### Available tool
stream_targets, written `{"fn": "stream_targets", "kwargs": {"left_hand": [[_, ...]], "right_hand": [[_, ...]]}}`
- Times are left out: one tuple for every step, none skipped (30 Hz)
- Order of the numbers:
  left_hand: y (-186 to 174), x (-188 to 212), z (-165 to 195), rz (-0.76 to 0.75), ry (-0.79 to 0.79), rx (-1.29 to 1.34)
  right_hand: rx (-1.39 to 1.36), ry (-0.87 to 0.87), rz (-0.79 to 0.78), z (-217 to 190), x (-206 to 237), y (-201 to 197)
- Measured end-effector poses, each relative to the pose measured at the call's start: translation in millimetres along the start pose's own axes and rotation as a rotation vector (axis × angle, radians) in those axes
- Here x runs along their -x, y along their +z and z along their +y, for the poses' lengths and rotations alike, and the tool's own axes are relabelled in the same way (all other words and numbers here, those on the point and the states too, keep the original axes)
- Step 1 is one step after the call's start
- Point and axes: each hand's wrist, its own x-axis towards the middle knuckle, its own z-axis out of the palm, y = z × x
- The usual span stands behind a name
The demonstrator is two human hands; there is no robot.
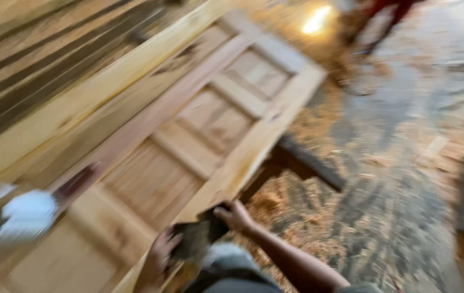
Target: The person sands the rails and panels of a wooden door frame by hand using pieces of sandpaper, working over different joints and surfaces. They briefly apply wood filler from a can onto the frame with a small scraper and then continue sanding the filled spots and edges.
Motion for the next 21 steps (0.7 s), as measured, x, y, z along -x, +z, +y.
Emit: {"fn": "stream_targets", "kwargs": {"left_hand": [[-13,4,9,-0.024,0.373,-0.507],[-33,16,15,0.433,0.174,-1.091],[-49,29,22,0.679,-0.093,-1.091],[-69,43,27,0.728,0.245,-1.084],[-87,52,36,0.706,0.171,-0.891],[-100,60,44,0.615,0.082,-0.55],[-107,69,47,0.552,0.004,-0.246],[-111,77,48,0.497,-0.034,-0.026],[-114,84,49,0.432,-0.007,0.15],[-113,90,48,0.361,0.015,0.335],[-112,95,45,0.249,0.091,0.537],[-112,101,43,0.145,0.161,0.689],[-111,104,41,0.034,0.231,0.838],[-114,106,39,-0.086,0.304,0.98],[-119,105,38,0.005,0.251,0.94],[-123,105,37,0.095,0.195,0.903],[-129,103,35,0.183,0.141,0.868],[-138,100,35,0.233,0.203,0.758],[-145,93,33,0.281,0.259,0.647],[-154,89,31,0.326,0.315,0.535],[-165,88,30,0.354,0.403,0.605]], "right_hand": [[0.052,-0.09,-0.043,-10,-17,16],[0.039,0.029,-0.206,-19,-33,29],[-0.271,0.137,-0.221,-30,-47,46],[-0.462,0.117,-0.291,-39,-55,58],[-0.664,0.096,-0.333,-48,-68,70],[-0.674,0.103,-0.398,-57,-81,87],[-0.676,0.127,-0.439,-62,-84,99],[-0.681,0.139,-0.463,-66,-89,114],[-0.718,0.207,-0.442,-69,-96,131],[-0.749,0.281,-0.408,-72,-99,148],[-0.774,0.364,-0.366,-71,-99,161],[-0.782,0.398,-0.342,-72,-103,178],[-0.79,0.428,-0.314,-73,-108,197],[-0.8,0.453,-0.283,-75,-111,213],[-0.794,0.46,-0.331,-74,-114,227],[-0.784,0.471,-0.375,-75,-110,240],[-0.768,0.482,-0.42,-77,-106,253],[-0.743,0.5,-0.45,-83,-101,268],[-0.717,0.52,-0.475,-85,-95,280],[-0.69,0.539,-0.499,-86,-87,294],[-0.65,0.486,-0.497,-91,-78,309]]}}
